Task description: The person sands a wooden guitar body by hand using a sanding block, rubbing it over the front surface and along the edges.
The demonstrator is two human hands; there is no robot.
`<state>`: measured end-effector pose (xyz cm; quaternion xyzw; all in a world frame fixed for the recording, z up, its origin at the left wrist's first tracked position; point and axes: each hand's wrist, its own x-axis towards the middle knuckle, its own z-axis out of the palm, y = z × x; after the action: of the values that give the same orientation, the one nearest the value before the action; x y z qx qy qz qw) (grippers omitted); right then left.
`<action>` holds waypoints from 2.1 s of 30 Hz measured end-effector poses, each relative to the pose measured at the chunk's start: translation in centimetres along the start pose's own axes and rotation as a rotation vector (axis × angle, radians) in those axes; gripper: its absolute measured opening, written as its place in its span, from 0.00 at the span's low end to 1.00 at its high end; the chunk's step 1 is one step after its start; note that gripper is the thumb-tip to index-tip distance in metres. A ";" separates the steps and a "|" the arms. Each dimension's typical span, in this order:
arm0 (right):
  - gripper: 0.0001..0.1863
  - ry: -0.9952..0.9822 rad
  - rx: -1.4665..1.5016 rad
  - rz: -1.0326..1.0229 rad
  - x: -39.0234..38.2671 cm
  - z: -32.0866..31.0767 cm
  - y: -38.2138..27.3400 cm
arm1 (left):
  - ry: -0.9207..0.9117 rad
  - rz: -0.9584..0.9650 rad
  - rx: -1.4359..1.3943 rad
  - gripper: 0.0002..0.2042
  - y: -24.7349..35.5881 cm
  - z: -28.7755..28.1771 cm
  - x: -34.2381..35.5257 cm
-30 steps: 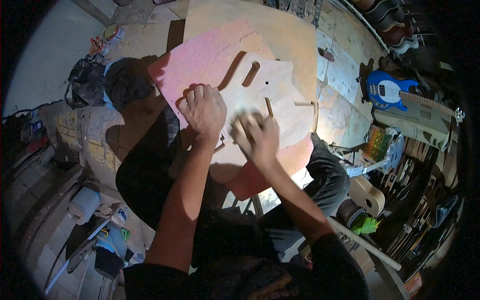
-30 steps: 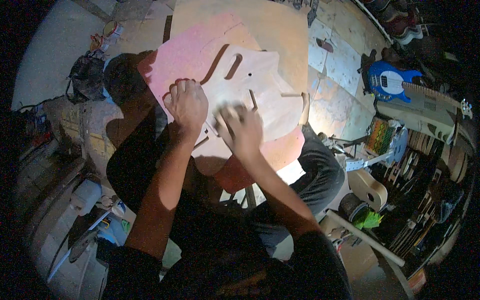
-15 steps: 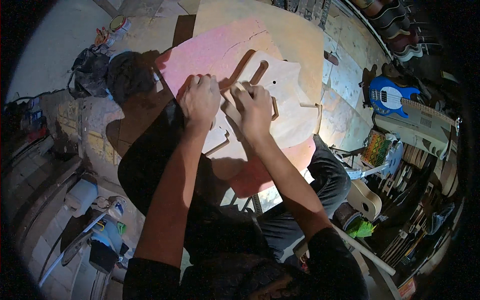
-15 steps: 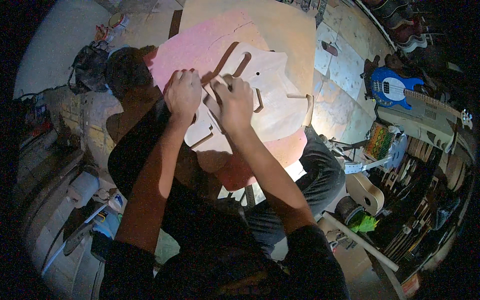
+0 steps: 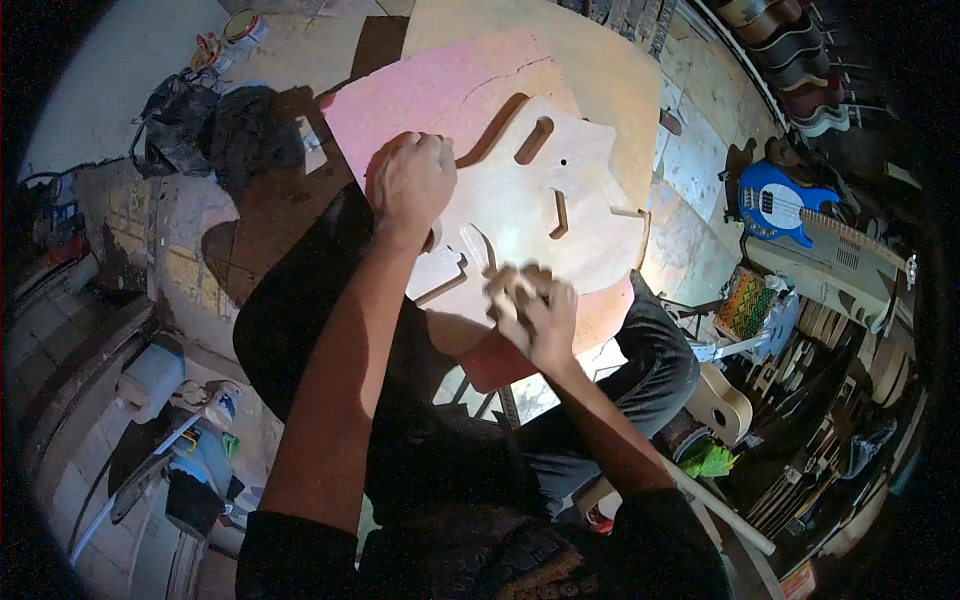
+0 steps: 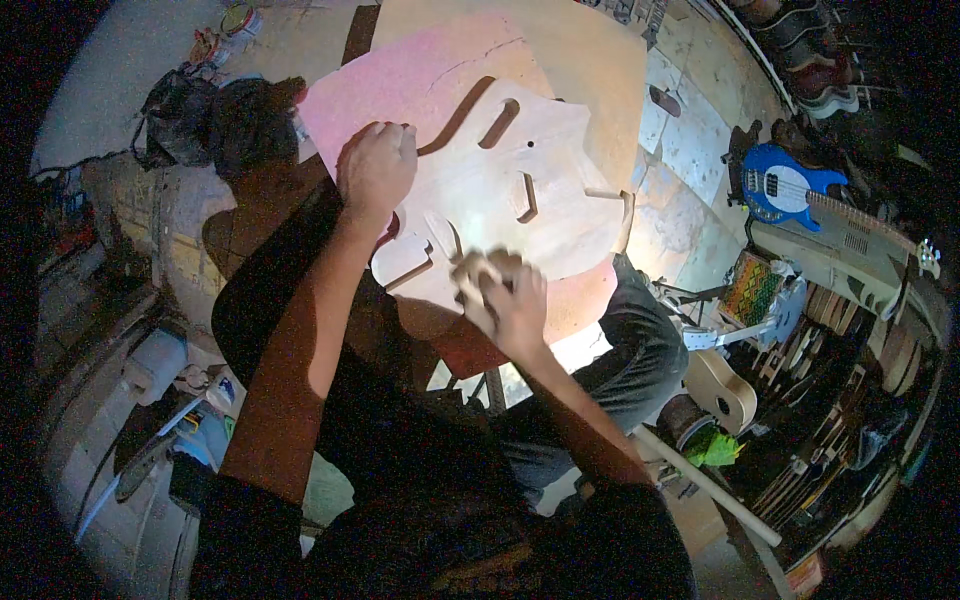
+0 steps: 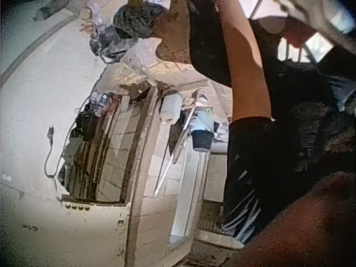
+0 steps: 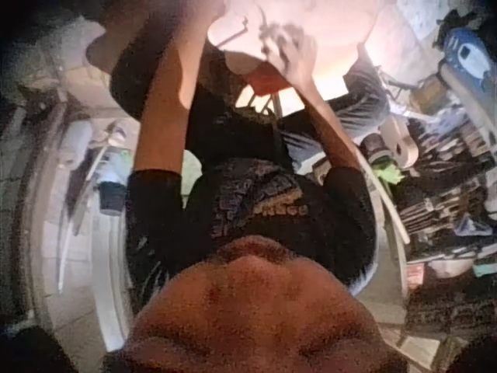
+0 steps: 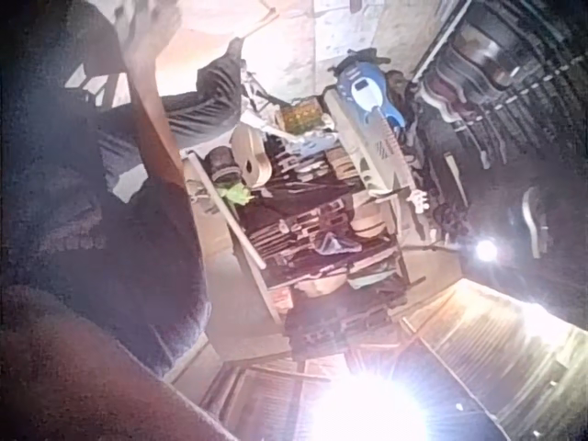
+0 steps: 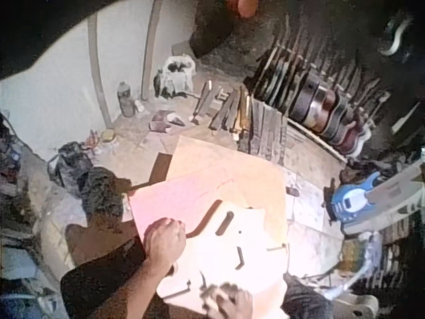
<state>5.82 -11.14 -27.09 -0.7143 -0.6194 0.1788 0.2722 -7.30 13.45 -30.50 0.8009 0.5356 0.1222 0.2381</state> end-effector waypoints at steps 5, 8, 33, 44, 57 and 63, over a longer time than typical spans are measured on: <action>0.21 0.016 -0.083 -0.173 6.6 1.3 -2.0 | 0.015 0.029 -0.001 0.19 0.2 0.3 0.2; 0.22 -0.086 -0.100 -0.183 9.5 1.7 -3.1 | 0.008 0.031 -0.082 0.19 -0.9 0.6 0.1; 0.23 -0.004 -0.050 -0.078 4.2 -0.2 1.2 | -0.043 -0.012 0.006 0.20 -0.3 -0.2 0.0; 0.22 0.164 -0.152 0.004 8.8 0.7 -0.3 | 0.066 -0.027 0.049 0.17 -0.2 0.6 -0.1; 0.21 0.197 -0.098 0.054 6.0 1.5 0.0 | 0.110 -0.009 0.040 0.17 0.1 0.4 -0.7; 0.25 0.174 -0.146 0.028 11.7 1.4 -0.1 | 0.132 0.038 0.087 0.17 0.6 0.5 -0.3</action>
<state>6.88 0.60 -27.17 -0.7534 -0.5949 0.0743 0.2700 -6.71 12.89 -30.59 0.8107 0.5398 0.1556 0.1650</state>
